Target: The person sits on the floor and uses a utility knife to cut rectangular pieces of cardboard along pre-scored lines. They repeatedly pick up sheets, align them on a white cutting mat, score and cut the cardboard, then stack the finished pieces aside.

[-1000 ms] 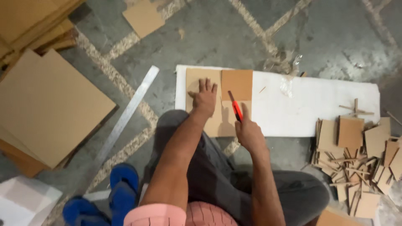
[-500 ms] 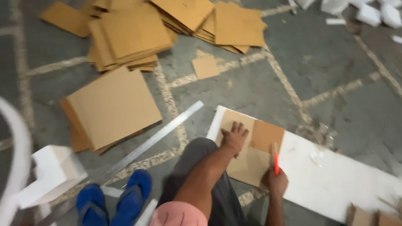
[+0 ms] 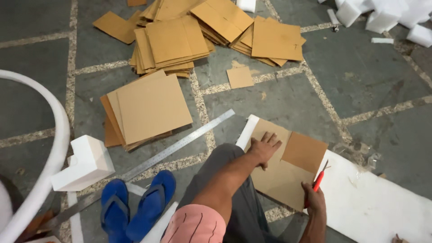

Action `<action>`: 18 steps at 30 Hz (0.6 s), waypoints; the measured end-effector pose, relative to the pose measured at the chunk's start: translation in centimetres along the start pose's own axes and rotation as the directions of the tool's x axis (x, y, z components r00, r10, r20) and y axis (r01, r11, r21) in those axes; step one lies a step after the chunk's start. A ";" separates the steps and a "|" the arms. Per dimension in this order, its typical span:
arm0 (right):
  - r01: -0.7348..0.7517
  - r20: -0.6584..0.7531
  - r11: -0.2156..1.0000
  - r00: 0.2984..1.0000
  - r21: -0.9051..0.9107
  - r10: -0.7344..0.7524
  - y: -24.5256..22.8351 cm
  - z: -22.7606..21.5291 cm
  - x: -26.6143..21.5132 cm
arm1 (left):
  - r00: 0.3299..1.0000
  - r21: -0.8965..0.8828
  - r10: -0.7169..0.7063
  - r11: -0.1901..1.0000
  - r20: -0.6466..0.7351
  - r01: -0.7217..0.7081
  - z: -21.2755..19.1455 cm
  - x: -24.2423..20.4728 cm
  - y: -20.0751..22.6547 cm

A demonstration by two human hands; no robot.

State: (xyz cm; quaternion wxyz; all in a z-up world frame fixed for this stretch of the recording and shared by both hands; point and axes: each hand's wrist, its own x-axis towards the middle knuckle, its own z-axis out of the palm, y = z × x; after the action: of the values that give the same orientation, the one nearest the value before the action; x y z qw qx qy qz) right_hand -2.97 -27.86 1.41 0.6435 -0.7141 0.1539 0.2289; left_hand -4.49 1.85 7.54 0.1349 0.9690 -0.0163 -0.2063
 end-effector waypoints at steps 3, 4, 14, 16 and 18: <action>0.053 0.076 0.998 0.996 0.029 -0.055 0.0 0.0 0.6 | 1.000 0.003 0.013 1.000 -0.029 -0.012 -0.8 -1.1 -0.1; 0.091 0.075 0.996 0.993 0.020 -0.092 0.2 -0.5 0.5 | 1.000 0.010 0.026 1.000 -0.013 -0.026 -1.2 -1.2 -0.2; 0.405 -0.205 0.789 0.914 0.462 -0.349 2.1 -0.6 1.8 | 0.823 0.132 0.148 0.987 -0.548 -0.090 -5.7 0.7 3.0; 0.302 -0.278 0.749 0.947 0.590 -0.163 4.4 3.6 2.0 | 0.861 0.088 0.151 0.988 -0.486 -0.124 -5.9 2.1 3.8; 0.276 -0.261 0.632 0.958 0.724 -0.119 6.8 7.9 2.1 | 0.887 0.061 0.154 0.988 -0.435 -0.141 -5.2 2.5 4.6</action>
State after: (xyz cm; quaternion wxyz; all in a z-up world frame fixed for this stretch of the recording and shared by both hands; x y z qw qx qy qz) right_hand -5.68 -20.78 -5.96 0.8848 -0.4131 0.2156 0.0036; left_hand 0.02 -1.47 12.35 0.1371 0.9882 -0.0620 0.0278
